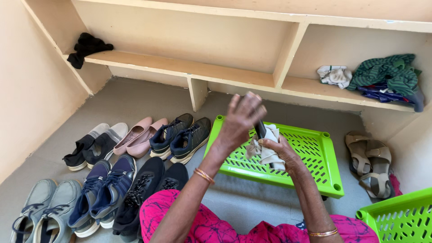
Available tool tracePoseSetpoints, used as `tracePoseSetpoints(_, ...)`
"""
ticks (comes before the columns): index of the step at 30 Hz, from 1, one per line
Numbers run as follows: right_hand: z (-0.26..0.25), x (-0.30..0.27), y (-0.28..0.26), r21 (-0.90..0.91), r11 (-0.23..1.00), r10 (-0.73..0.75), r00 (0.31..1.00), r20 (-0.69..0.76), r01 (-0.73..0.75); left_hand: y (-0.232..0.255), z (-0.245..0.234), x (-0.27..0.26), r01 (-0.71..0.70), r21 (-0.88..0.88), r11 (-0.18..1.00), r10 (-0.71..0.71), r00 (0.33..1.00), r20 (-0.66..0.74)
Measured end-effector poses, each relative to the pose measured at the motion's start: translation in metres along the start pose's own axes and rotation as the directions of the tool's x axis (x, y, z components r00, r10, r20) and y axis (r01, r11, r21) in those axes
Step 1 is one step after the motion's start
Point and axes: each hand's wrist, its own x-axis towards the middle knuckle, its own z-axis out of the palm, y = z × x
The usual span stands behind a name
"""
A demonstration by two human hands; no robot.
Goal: The person assembles a green plastic stool by inserting black cylindrical legs into the corners of the stool base. They wipe the legs and the stool surface with a white cloth during the process.
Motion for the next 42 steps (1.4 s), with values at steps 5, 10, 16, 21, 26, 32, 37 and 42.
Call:
tracePoseSetpoints(5, -0.002, 0.004, -0.002, -0.161, 0.984, 0.076, 0.997, 0.016, -0.073, 0.010, -0.004, -0.004, -0.249, 0.115, 0.962, 0.213, 0.942, 0.261)
tracePoseSetpoints(10, -0.003, 0.000, -0.021, -0.338, 0.941, 0.030, 0.999, 0.027, -0.019, 0.001, 0.007, -0.003, -0.254, 0.112, 0.961, 0.222, 0.946, 0.236)
tracePoseSetpoints(16, 0.000, -0.014, -0.039, -0.436, 0.895, 0.084, 0.996, -0.032, -0.090, -0.013, 0.009, -0.007, -0.178, 0.148, 0.973, 0.142, 0.963, 0.229)
tracePoseSetpoints(21, -0.005, -0.011, -0.027, -0.367, 0.929, 0.030, 0.999, -0.034, -0.040, -0.014, 0.020, -0.018, -0.148, 0.165, 0.975, 0.107, 0.966, 0.235)
tracePoseSetpoints(26, -0.039, -0.003, -0.006, -0.088, 0.994, 0.053, 0.982, -0.182, -0.070, -0.016, 0.035, -0.042, 0.386, -0.141, 0.912, -0.309, 0.871, 0.383)
tracePoseSetpoints(32, -0.024, 0.012, 0.019, -0.221, 0.900, -0.435, 0.804, -0.404, 0.376, 0.006, 0.062, -0.048, 0.349, -0.769, -0.536, -0.650, 0.410, 0.640)
tracePoseSetpoints(37, 0.044, 0.006, 0.047, -0.835, 0.386, -0.868, 0.462, -0.184, 0.392, 0.050, 0.067, -0.027, -0.070, -0.708, -0.703, -0.705, 0.199, 0.681)
tracePoseSetpoints(42, 0.044, 0.006, 0.040, -0.575, 0.783, -0.581, 0.606, -0.543, 0.236, 0.061, 0.049, -0.019, -0.134, -0.644, -0.753, -0.654, 0.254, 0.712)
